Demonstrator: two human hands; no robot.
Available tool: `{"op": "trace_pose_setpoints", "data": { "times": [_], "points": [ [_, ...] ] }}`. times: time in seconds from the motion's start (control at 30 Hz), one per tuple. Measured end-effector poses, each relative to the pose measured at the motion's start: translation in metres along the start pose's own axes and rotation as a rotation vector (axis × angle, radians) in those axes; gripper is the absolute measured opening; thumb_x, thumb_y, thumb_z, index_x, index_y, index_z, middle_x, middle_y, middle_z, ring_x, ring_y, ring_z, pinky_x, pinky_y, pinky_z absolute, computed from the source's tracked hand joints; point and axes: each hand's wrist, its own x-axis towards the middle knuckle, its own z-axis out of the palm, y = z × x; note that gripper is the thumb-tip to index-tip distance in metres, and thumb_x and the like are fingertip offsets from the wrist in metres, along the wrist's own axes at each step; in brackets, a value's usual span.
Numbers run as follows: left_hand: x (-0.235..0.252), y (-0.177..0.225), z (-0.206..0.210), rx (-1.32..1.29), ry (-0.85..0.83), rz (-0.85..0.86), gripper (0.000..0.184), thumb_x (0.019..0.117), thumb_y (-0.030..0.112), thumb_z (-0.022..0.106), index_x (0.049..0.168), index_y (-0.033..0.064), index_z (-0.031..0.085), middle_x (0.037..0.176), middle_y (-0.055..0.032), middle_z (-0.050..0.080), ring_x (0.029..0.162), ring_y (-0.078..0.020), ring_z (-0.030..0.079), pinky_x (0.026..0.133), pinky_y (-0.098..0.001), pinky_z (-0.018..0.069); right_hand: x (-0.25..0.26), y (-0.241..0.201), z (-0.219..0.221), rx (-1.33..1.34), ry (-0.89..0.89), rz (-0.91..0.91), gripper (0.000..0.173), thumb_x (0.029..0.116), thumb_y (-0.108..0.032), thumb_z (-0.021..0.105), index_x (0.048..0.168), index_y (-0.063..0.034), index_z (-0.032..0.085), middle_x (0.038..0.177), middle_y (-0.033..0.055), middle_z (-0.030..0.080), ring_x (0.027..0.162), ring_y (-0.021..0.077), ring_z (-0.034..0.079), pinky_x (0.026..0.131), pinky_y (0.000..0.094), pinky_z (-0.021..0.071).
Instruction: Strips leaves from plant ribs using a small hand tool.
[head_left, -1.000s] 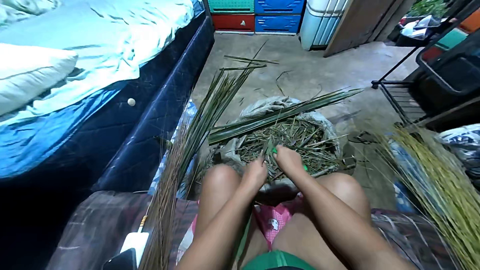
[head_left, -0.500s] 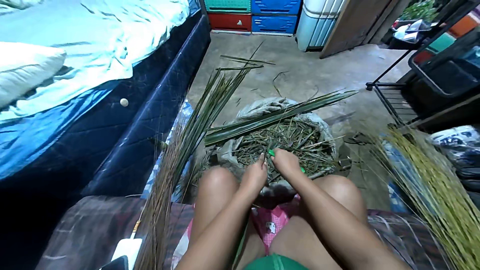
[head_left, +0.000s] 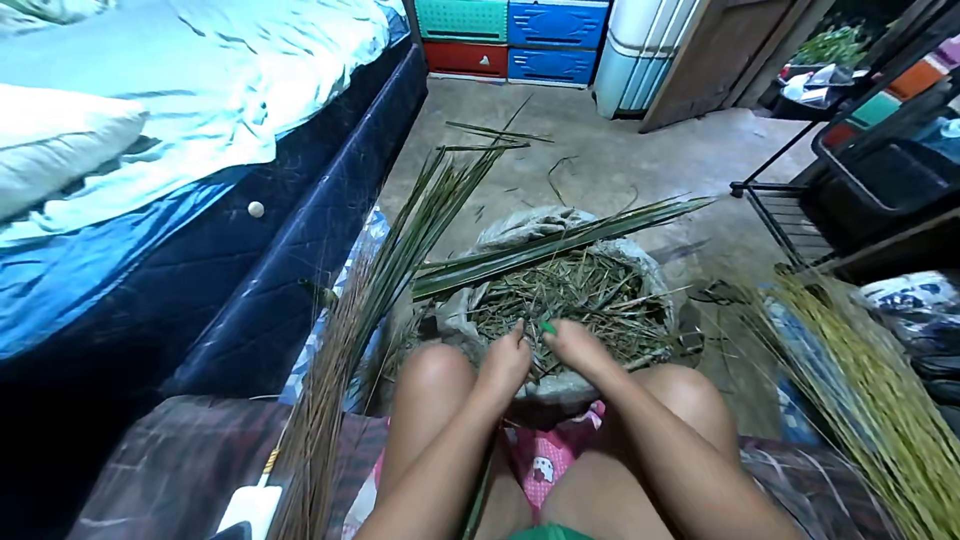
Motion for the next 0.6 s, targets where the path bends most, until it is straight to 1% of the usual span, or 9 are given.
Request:
{"op": "trace_pose_setpoints", "data": {
  "times": [0.07, 0.1, 0.17, 0.23, 0.33, 0.4, 0.5, 0.53, 0.6],
  "points": [
    [0.001, 0.001, -0.002, 0.045, 0.029, -0.027, 0.044, 0.1119, 0.024, 0.033, 0.145, 0.0043, 0.054, 0.124, -0.0247, 0.066, 0.115, -0.039, 0.065, 0.099, -0.0581, 0.0489, -0.014, -0.012, 0.01, -0.033, -0.073, -0.045, 0.035, 0.1091, -0.029, 0.045, 0.12, -0.0029, 0.065, 0.114, 0.0212, 0.068, 0.109, 0.0369, 0.066, 0.091, 0.0586, 0.0503],
    [0.0, 0.003, -0.002, 0.079, 0.033, -0.031, 0.044, 0.1117, 0.024, 0.033, 0.145, 0.005, 0.053, 0.124, -0.0245, 0.066, 0.116, -0.0392, 0.065, 0.1, -0.0586, 0.0488, -0.016, -0.015, 0.011, -0.072, -0.056, -0.031, 0.035, 0.1089, -0.029, 0.045, 0.122, -0.0035, 0.065, 0.117, 0.0209, 0.069, 0.112, 0.0373, 0.067, 0.092, 0.0591, 0.0509],
    [-0.004, 0.007, 0.0, 0.164, 0.021, -0.023, 0.05, 0.1116, 0.023, 0.032, 0.161, 0.0147, 0.036, 0.132, -0.023, 0.065, 0.123, -0.0392, 0.063, 0.104, -0.0589, 0.0475, -0.006, -0.012, 0.005, -0.121, 0.031, 0.036, 0.036, 0.1084, -0.029, 0.047, 0.127, -0.0032, 0.064, 0.125, 0.0219, 0.068, 0.119, 0.0391, 0.066, 0.096, 0.0609, 0.0507],
    [-0.008, 0.012, 0.005, 0.26, 0.017, -0.025, 0.054, 0.1111, 0.024, 0.033, 0.164, 0.0211, 0.028, 0.133, -0.0217, 0.065, 0.122, -0.0391, 0.064, 0.103, -0.0593, 0.049, 0.016, 0.003, -0.005, -0.127, 0.13, 0.122, 0.037, 0.1082, -0.028, 0.048, 0.131, -0.0033, 0.063, 0.127, 0.0216, 0.068, 0.121, 0.039, 0.065, 0.097, 0.0607, 0.0515],
    [-0.012, 0.018, 0.011, 0.328, 0.012, -0.024, 0.055, 0.1107, 0.024, 0.034, 0.165, 0.0224, 0.026, 0.135, -0.0215, 0.064, 0.122, -0.0392, 0.064, 0.101, -0.059, 0.0504, 0.033, 0.019, -0.02, -0.076, 0.151, 0.185, 0.038, 0.1089, -0.03, 0.045, 0.13, -0.0038, 0.063, 0.13, 0.0207, 0.067, 0.123, 0.0372, 0.064, 0.098, 0.0605, 0.0504],
    [-0.012, 0.017, 0.01, 0.337, 0.016, -0.033, 0.055, 0.1108, 0.024, 0.034, 0.165, 0.0221, 0.026, 0.136, -0.0207, 0.063, 0.123, -0.0388, 0.063, 0.101, -0.0582, 0.0503, 0.021, 0.011, -0.019, -0.055, 0.073, 0.1, 0.038, 0.1086, -0.03, 0.046, 0.127, -0.003, 0.065, 0.126, 0.022, 0.067, 0.12, 0.0384, 0.065, 0.096, 0.0611, 0.0501],
    [-0.011, 0.017, 0.007, 0.332, 0.023, -0.052, 0.053, 0.11, 0.022, 0.035, 0.163, 0.0166, 0.031, 0.138, -0.021, 0.061, 0.124, -0.039, 0.062, 0.101, -0.0585, 0.05, -0.012, -0.008, -0.005, -0.114, -0.049, -0.002, 0.035, 0.1081, -0.03, 0.047, 0.123, -0.004, 0.066, 0.12, 0.0216, 0.069, 0.116, 0.0386, 0.066, 0.094, 0.0614, 0.0503],
    [-0.012, 0.017, 0.006, 0.332, 0.024, -0.053, 0.053, 0.1098, 0.021, 0.036, 0.163, 0.0166, 0.032, 0.139, -0.0209, 0.061, 0.124, -0.039, 0.062, 0.102, -0.0581, 0.0501, -0.017, -0.011, -0.004, -0.143, -0.031, 0.009, 0.035, 0.108, -0.03, 0.047, 0.123, -0.0041, 0.065, 0.121, 0.0216, 0.069, 0.117, 0.0388, 0.066, 0.094, 0.0613, 0.0507],
    [-0.014, 0.018, 0.007, 0.333, 0.025, -0.033, 0.055, 0.1098, 0.021, 0.036, 0.165, 0.0212, 0.027, 0.136, -0.0205, 0.063, 0.123, -0.0389, 0.063, 0.101, -0.0581, 0.0505, -0.007, -0.004, -0.009, -0.148, 0.074, 0.075, 0.036, 0.1078, -0.028, 0.048, 0.127, -0.0031, 0.065, 0.125, 0.0225, 0.069, 0.119, 0.0403, 0.066, 0.096, 0.0621, 0.051]
  ]
}}
